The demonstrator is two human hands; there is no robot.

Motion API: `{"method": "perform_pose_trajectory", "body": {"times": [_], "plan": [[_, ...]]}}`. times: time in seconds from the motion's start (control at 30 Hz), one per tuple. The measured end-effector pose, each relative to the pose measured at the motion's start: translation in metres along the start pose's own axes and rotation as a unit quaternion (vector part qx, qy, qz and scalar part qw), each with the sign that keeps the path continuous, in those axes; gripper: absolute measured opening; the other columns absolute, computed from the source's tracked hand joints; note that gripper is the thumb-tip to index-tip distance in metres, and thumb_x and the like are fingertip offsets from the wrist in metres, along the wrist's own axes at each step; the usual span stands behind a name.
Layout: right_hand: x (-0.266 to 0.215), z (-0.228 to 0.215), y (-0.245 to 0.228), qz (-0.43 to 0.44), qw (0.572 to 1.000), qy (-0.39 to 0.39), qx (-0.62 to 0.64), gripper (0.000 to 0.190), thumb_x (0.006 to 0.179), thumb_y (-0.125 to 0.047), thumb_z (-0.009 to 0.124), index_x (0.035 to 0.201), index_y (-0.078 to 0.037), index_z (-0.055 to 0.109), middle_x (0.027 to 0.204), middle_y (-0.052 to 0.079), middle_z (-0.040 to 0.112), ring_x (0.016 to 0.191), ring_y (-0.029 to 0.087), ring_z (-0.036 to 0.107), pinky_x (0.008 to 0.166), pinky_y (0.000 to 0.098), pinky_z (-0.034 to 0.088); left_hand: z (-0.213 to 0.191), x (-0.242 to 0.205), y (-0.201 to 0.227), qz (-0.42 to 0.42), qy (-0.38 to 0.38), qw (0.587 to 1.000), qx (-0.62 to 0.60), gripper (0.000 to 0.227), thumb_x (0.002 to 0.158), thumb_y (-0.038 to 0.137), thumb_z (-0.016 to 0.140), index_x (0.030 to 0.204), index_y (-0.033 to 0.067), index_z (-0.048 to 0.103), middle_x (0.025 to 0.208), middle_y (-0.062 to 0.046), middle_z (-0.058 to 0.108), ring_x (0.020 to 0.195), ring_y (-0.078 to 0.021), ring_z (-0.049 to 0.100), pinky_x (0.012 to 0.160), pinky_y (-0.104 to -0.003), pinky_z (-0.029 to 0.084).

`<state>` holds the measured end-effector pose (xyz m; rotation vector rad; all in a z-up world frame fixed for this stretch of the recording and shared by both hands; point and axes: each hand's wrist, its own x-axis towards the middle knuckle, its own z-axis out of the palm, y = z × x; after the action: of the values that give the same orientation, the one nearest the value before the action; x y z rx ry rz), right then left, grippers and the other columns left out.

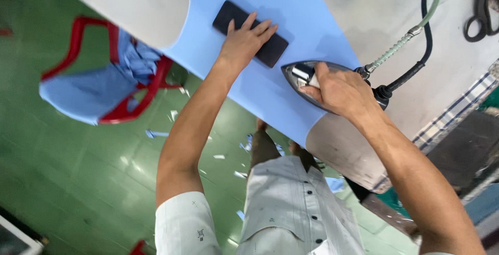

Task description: The person irons a light blue fabric piece on a work table using a steam iron and a black pressing block. The person repeatedly moves the iron over the fabric, adjusts the fabric's position, and uses the block to press seams. At the end, the person uses scissors to trim the fabric edge.

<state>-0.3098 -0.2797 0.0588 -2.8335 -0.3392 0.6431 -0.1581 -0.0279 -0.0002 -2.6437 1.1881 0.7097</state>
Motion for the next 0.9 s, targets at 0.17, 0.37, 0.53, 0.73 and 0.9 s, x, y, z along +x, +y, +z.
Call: {"method": "perform_pose_trajectory", "body": {"times": [0.17, 0.37, 0.53, 0.73, 0.9], "plan": [[-0.013, 0.025, 0.015, -0.004, 0.996, 0.062, -0.060, 0.059, 0.112, -0.059, 0.048, 0.098, -0.002, 0.047, 0.056, 0.012, 0.060, 0.047, 0.042, 0.061, 0.038, 0.0476, 0.045, 0.002, 0.009, 0.032, -0.002, 0.003, 1.000, -0.002, 0.091, 0.089, -0.007, 0.067, 0.163, 0.0220, 0.024, 0.164, 0.009, 0.026, 0.151, -0.0308, 0.016, 0.100, -0.073, 0.041], [-0.032, 0.030, 0.025, 0.012, 0.997, 0.074, -0.035, 0.055, 0.114, -0.054, 0.051, 0.096, -0.002, 0.044, 0.056, 0.013, 0.058, 0.048, 0.043, 0.060, 0.038, 0.0487, 0.044, -0.005, 0.011, 0.055, -0.017, -0.013, 1.000, 0.003, 0.083, 0.096, -0.007, 0.060, 0.163, 0.0280, 0.025, 0.161, 0.009, 0.028, 0.152, -0.0287, 0.011, 0.104, -0.080, 0.035], [-0.045, 0.035, 0.030, 0.018, 0.995, 0.087, -0.037, 0.054, 0.114, -0.053, 0.051, 0.096, -0.002, 0.046, 0.058, 0.012, 0.058, 0.048, 0.041, 0.060, 0.037, 0.0472, 0.044, -0.006, 0.012, 0.054, -0.016, -0.040, 0.999, -0.014, 0.084, 0.097, -0.011, 0.053, 0.163, 0.0306, 0.023, 0.163, 0.012, 0.023, 0.153, -0.0282, 0.012, 0.102, -0.079, 0.039], [-0.059, 0.037, 0.032, 0.050, 0.995, 0.076, -0.027, 0.053, 0.114, -0.053, 0.050, 0.100, -0.003, 0.047, 0.064, 0.012, 0.063, 0.051, 0.042, 0.063, 0.039, 0.0484, 0.046, -0.010, 0.006, 0.054, -0.014, -0.044, 0.999, -0.026, 0.096, 0.091, -0.018, 0.059, 0.164, 0.0300, 0.020, 0.168, -0.005, 0.019, 0.154, -0.0267, 0.007, 0.109, -0.074, 0.034], [-0.068, 0.041, 0.035, 0.058, 0.994, 0.081, -0.050, 0.053, 0.114, -0.055, 0.048, 0.102, -0.004, 0.049, 0.065, 0.011, 0.066, 0.050, 0.040, 0.065, 0.040, 0.0464, 0.048, -0.008, 0.005, 0.052, -0.014, -0.033, 0.999, -0.008, 0.098, 0.091, -0.018, 0.060, 0.165, 0.0291, 0.017, 0.168, -0.001, 0.018, 0.154, -0.0261, 0.008, 0.110, -0.072, 0.036]]}}
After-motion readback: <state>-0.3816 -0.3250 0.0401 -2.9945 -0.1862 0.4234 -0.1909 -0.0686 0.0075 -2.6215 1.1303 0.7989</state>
